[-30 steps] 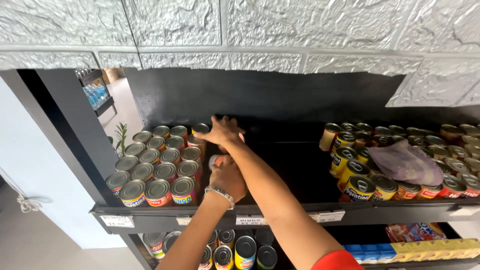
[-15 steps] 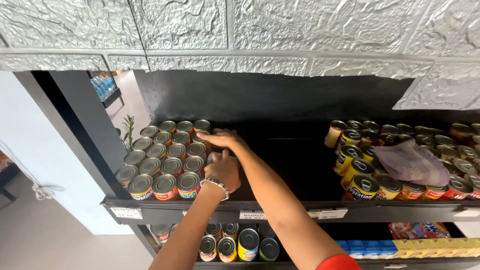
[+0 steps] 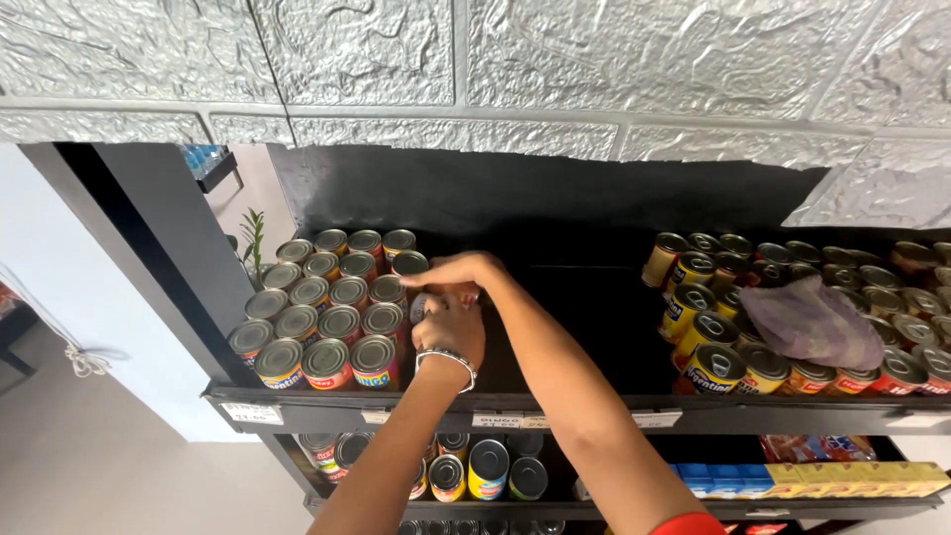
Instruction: Moving canned goods from a store shelf to a wooden pallet on the floor.
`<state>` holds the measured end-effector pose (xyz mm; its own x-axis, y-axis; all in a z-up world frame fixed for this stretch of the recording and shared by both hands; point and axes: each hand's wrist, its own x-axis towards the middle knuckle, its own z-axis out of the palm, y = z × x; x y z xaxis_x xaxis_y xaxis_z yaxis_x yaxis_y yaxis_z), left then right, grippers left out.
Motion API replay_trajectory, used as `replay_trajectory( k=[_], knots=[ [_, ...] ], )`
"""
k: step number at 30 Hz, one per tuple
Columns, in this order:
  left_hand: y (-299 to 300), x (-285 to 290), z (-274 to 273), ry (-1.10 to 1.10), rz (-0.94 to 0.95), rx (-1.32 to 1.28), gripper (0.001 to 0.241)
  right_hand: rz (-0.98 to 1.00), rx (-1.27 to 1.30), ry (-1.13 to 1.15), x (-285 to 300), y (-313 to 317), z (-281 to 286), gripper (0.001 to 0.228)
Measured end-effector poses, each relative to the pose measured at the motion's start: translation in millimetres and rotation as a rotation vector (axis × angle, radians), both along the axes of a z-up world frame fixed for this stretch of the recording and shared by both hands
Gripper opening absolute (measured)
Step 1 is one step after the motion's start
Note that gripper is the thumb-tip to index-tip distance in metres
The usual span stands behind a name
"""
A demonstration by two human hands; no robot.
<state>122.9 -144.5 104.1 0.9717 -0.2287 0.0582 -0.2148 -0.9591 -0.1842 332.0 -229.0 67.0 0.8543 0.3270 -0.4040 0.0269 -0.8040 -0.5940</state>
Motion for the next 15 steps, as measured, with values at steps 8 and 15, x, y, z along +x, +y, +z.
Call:
replay_trajectory(
  k=[8, 15],
  knots=[
    [23.4, -2.5, -2.8, -0.072, -0.083, -0.249, 0.045, -0.015, -0.098, 0.078, -74.7, 2.3, 56.6, 0.093],
    [26.7, -31.6, 15.9, -0.187, -0.199, -0.557, 0.063, -0.113, -0.141, 0.03, -0.7, -18.7, -36.3, 0.062]
  ],
)
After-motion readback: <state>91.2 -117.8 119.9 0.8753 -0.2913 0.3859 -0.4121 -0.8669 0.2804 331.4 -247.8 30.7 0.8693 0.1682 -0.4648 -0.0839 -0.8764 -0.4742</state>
